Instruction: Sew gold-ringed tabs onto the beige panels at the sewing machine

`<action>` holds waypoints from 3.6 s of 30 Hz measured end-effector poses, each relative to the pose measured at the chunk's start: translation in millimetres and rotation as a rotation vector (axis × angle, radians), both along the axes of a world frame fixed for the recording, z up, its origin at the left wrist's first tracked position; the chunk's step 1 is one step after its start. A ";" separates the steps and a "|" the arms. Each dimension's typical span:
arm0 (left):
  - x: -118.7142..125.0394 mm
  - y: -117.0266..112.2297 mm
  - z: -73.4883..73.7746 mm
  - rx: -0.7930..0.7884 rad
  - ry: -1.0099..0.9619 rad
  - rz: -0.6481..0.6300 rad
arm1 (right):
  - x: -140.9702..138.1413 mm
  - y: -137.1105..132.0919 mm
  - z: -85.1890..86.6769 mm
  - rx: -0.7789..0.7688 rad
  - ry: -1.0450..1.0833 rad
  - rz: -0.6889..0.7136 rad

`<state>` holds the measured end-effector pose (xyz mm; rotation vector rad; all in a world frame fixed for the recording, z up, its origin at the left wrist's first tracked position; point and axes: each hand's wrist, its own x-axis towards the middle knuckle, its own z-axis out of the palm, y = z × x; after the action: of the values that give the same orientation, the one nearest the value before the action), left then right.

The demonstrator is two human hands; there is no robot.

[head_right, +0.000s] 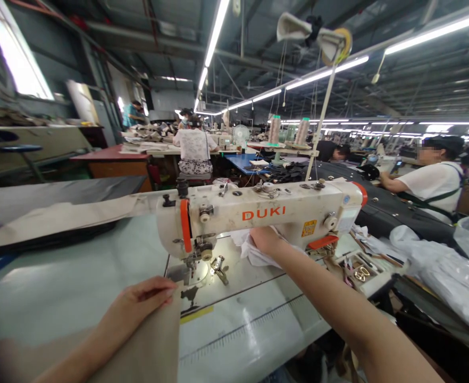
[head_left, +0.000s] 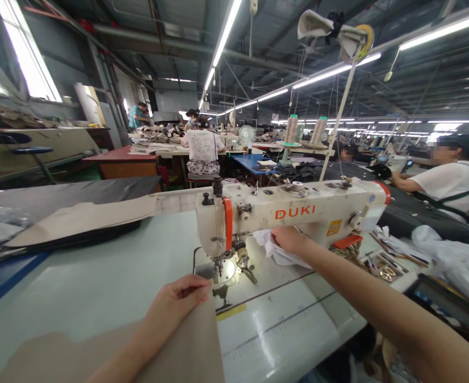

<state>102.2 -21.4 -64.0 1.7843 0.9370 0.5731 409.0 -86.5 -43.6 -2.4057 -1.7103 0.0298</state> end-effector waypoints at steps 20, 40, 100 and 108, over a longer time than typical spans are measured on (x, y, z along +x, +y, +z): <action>5.9 -8.9 -15.7 -0.050 -0.144 -0.013 | -70.9 -79.1 -7.5 0.541 1.448 0.048; 4.6 -18.4 -12.0 -0.097 -0.276 0.015 | -146.4 -38.1 -30.4 0.367 1.706 -0.001; -4.3 -18.9 -14.3 -0.076 -0.102 0.009 | -166.2 -27.4 -44.2 0.325 1.321 0.380; -6.7 -15.2 -18.4 0.017 -0.040 0.024 | -164.5 -29.6 -40.9 0.423 0.972 0.486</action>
<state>95.5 -36.6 -82.5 1.7723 0.9294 0.6310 244.4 -116.1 -84.5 -1.2584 -1.5121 0.6939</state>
